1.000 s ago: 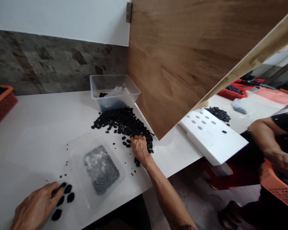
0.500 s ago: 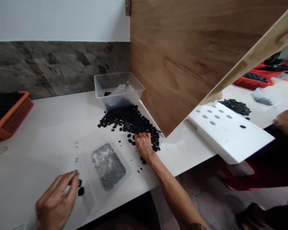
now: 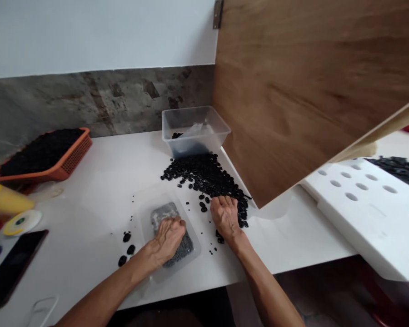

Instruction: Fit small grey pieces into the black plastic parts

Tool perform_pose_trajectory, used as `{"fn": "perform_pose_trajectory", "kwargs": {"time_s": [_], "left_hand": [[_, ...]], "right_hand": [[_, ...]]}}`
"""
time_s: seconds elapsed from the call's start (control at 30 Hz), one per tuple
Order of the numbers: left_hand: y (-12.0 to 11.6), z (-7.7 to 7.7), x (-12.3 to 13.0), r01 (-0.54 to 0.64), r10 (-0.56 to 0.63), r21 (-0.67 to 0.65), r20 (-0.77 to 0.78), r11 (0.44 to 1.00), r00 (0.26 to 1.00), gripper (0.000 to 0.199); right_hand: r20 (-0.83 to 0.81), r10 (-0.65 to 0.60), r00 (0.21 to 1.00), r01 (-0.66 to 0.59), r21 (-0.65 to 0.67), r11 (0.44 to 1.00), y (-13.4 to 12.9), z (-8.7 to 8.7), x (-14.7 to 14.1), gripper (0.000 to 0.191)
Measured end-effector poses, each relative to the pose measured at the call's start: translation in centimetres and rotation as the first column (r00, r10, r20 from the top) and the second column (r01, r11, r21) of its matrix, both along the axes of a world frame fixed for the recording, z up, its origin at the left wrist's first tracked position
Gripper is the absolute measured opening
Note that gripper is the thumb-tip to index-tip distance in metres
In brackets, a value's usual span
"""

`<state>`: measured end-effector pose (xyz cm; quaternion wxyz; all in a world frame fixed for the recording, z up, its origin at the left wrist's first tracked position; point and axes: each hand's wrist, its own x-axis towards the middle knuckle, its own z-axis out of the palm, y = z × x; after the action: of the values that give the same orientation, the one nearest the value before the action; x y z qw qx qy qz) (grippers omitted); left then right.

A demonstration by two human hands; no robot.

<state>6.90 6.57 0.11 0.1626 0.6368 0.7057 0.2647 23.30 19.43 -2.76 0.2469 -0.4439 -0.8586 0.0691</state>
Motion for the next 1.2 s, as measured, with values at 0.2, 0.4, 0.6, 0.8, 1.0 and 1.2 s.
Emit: {"fn": "perform_pose_trajectory", "kwargs": {"time_s": [0.2, 0.4, 0.6, 0.8, 1.0, 1.2], "left_hand": [[-0.1, 1.0, -1.8, 0.029, -0.003, -0.098, 0.251, 0.995, 0.968, 0.022], [-1.0, 1.0, -3.7, 0.028, 0.107, -0.189, 0.665, 0.982, 0.739, 0.024], [-2.7, 0.9, -3.9, -0.016, 0.216, -0.248, 0.808, 0.969, 0.548, 0.017], [-3.4, 0.2, -4.4, -0.130, 0.222, -0.182, 0.863, 0.975, 0.453, 0.016], [-4.3, 0.4, -4.3, -0.226, 0.146, -0.051, 0.892, 0.973, 0.428, 0.009], [-5.3, 0.4, -3.6, -0.269, 0.104, -0.010, 0.935, 0.963, 0.339, 0.004]], "right_hand": [[-0.303, -0.043, 0.952, -0.025, -0.218, 0.976, -2.4, 1.8, 0.1, 0.024], [-0.642, -0.081, 0.762, -0.361, -0.526, 0.770, -7.0, 3.8, -1.5, 0.022], [-0.766, -0.184, 0.616, -0.557, -0.588, 0.587, -10.1, 4.3, -3.0, 0.015], [-0.742, -0.114, 0.661, -0.518, -0.561, 0.646, -11.3, 4.3, -3.6, 0.016], [-0.818, -0.276, 0.505, -0.667, -0.573, 0.476, -11.9, 4.4, -4.4, 0.018], [-0.829, -0.351, 0.436, -0.696, -0.558, 0.452, -12.7, 4.3, -5.5, 0.019]]}}
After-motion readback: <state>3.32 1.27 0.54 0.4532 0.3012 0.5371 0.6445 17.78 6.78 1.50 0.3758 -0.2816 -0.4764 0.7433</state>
